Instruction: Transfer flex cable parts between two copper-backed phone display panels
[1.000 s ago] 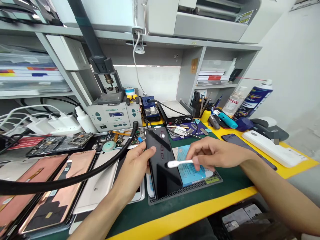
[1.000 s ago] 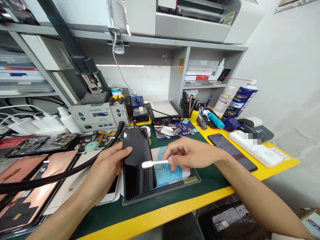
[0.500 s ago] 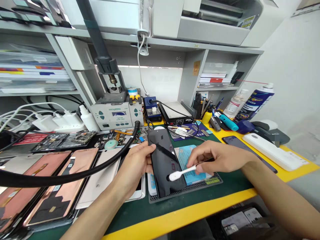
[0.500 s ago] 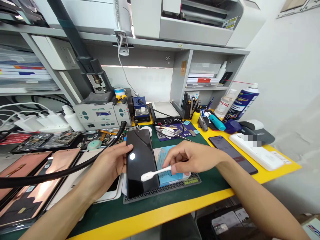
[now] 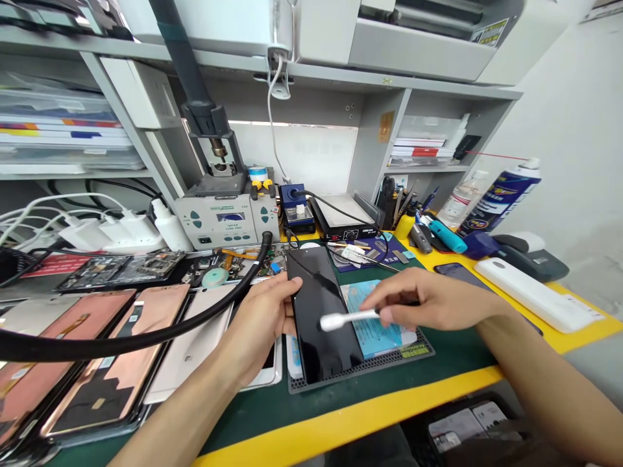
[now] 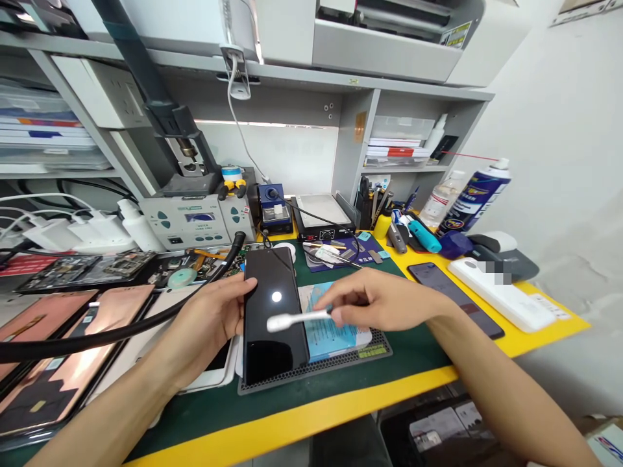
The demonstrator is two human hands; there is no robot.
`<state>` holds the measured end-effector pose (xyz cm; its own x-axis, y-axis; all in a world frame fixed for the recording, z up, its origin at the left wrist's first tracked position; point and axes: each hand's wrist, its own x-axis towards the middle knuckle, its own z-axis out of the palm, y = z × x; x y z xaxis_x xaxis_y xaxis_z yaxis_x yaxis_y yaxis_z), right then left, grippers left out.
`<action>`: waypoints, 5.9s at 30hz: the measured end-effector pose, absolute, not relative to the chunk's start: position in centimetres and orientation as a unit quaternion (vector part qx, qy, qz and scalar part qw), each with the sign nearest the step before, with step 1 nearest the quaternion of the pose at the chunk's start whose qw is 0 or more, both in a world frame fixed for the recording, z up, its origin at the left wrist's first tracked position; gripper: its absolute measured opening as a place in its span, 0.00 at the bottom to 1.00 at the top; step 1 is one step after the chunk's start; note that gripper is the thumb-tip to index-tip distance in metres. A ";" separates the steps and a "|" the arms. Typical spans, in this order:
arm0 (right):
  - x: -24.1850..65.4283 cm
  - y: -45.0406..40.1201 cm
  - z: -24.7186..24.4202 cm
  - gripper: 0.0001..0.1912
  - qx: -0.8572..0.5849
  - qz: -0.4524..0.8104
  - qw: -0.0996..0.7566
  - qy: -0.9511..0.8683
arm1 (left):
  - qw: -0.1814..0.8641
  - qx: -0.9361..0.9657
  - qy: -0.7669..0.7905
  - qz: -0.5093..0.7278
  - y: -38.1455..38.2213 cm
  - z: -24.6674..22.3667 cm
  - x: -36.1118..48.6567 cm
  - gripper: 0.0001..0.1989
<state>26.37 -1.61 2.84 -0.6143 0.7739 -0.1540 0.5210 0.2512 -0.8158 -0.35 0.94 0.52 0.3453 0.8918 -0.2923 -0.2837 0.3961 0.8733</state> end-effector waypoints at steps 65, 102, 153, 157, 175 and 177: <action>26.5 -0.9 1.9 0.24 -0.548 0.286 0.263 -0.741 | 0.739 0.392 0.389 0.386 0.9 0.4 -0.6 0.05; 25.1 -0.3 0.5 0.10 -0.293 0.822 0.340 -0.350 | 0.768 0.492 0.312 0.266 -0.6 1.1 -0.5 0.05; 23.9 -1.8 1.0 0.21 -0.484 0.364 0.285 -0.743 | 0.702 0.345 0.334 0.526 1.2 0.6 -0.9 0.08; 22.5 -2.3 0.0 0.22 -0.485 0.487 0.280 -0.670 | 0.728 0.393 0.296 0.477 0.6 0.6 -0.2 0.12; 21.2 -2.0 -0.7 0.29 -0.509 0.531 0.461 -0.496 | 0.879 0.331 0.213 0.270 0.1 0.1 0.2 0.04; 21.2 -2.0 -0.8 0.28 -0.523 0.523 0.467 -0.485 | 0.880 0.337 0.206 0.262 0.1 -0.2 0.3 0.06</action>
